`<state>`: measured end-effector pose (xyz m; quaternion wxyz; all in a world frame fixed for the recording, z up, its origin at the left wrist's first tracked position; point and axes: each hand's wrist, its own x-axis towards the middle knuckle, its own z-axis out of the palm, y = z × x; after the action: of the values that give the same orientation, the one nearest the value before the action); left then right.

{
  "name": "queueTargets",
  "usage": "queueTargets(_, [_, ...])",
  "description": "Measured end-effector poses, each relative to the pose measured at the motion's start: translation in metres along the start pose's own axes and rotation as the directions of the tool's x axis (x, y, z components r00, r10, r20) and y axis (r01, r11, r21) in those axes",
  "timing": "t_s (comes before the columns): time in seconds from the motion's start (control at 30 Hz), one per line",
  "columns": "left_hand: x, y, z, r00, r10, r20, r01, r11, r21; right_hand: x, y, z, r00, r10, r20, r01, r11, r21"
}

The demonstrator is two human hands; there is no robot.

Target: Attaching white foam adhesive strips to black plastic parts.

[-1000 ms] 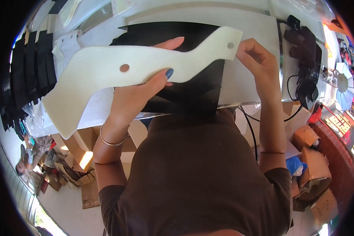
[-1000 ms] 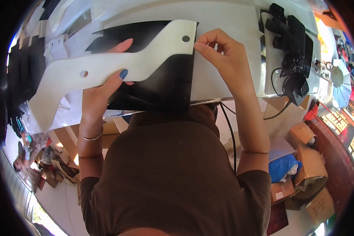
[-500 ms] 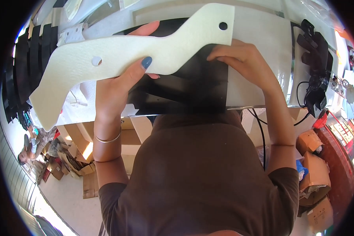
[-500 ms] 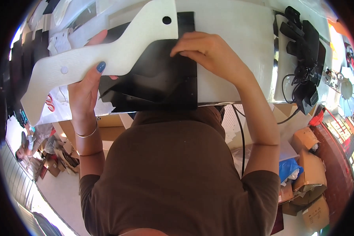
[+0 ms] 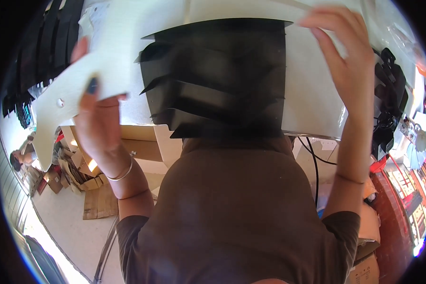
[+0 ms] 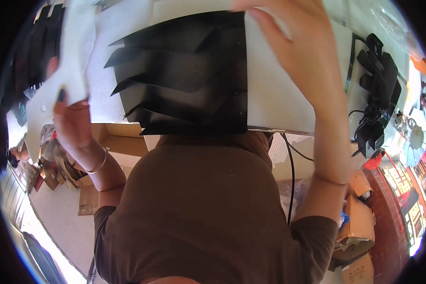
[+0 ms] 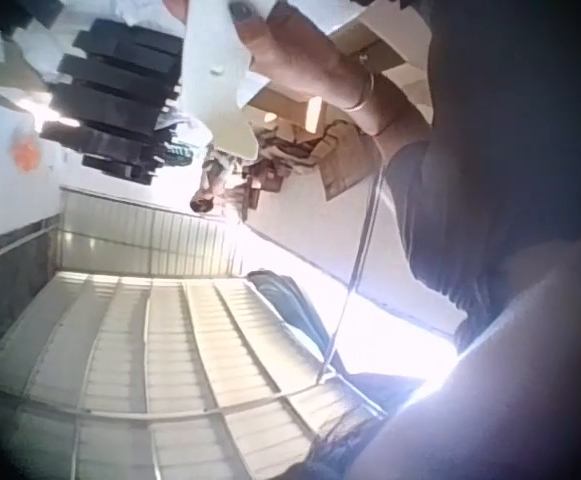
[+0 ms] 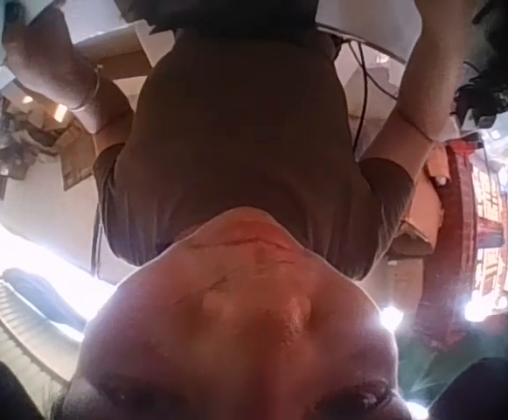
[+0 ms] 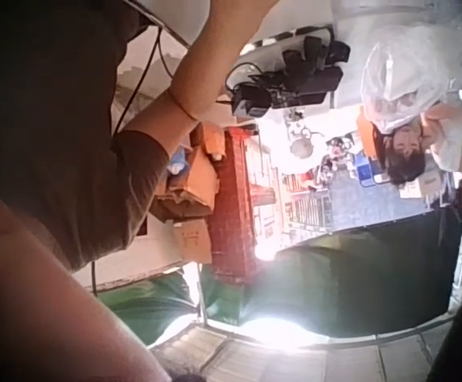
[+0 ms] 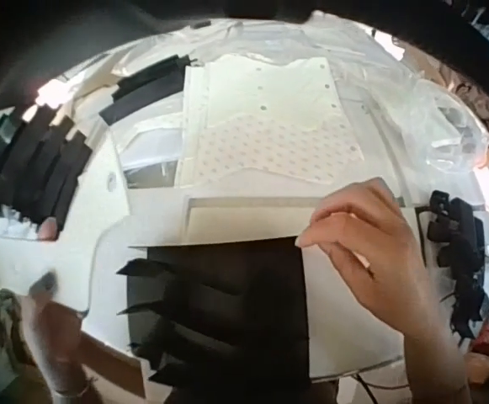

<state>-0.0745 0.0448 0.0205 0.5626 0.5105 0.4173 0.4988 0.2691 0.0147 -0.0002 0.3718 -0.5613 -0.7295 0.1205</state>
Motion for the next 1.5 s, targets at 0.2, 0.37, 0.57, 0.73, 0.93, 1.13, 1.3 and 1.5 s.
queueTargets(0.2, [-0.024,0.024,-0.02,0.99,0.129,-0.063,-0.133,0.988,-0.075,0.064,-0.024,0.068,0.381,-0.739,0.555,0.844,0.524,0.119])
queueTargets(0.37, [-0.053,0.03,-0.029,0.98,0.154,-0.128,-0.171,0.976,-0.136,0.082,-0.046,0.046,0.197,-0.73,0.655,0.945,0.319,0.072])
queueTargets(0.57, [-0.055,0.036,-0.035,0.953,0.204,-0.222,-0.233,0.966,-0.11,0.047,-0.071,0.018,0.511,-0.659,0.552,0.84,0.519,-0.157])
queueTargets(0.73, [-0.034,0.031,-0.017,0.972,0.223,-0.08,-0.225,0.974,-0.017,-0.018,-0.091,0.051,0.652,-0.422,0.63,0.648,0.742,-0.173])
queueTargets(0.93, [-0.028,0.001,0.039,0.998,-0.012,0.064,0.011,1.0,0.008,-0.035,-0.085,0.061,0.856,-0.261,0.446,0.319,0.946,-0.058])
queueTargets(1.13, [-0.011,-0.009,0.074,0.976,-0.136,0.173,0.123,0.989,0.085,-0.025,-0.017,-0.003,0.898,0.353,0.264,-0.412,0.884,0.222])
queueTargets(1.3, [0.004,-0.021,0.1,0.94,-0.218,0.264,0.16,0.962,0.223,-0.023,0.029,0.012,0.762,0.528,0.375,-0.645,0.574,0.504])
queueTargets(1.5, [0.014,-0.027,0.105,0.926,-0.233,0.296,0.146,0.947,0.287,-0.023,0.042,0.012,0.772,0.503,0.39,-0.636,0.607,0.477])
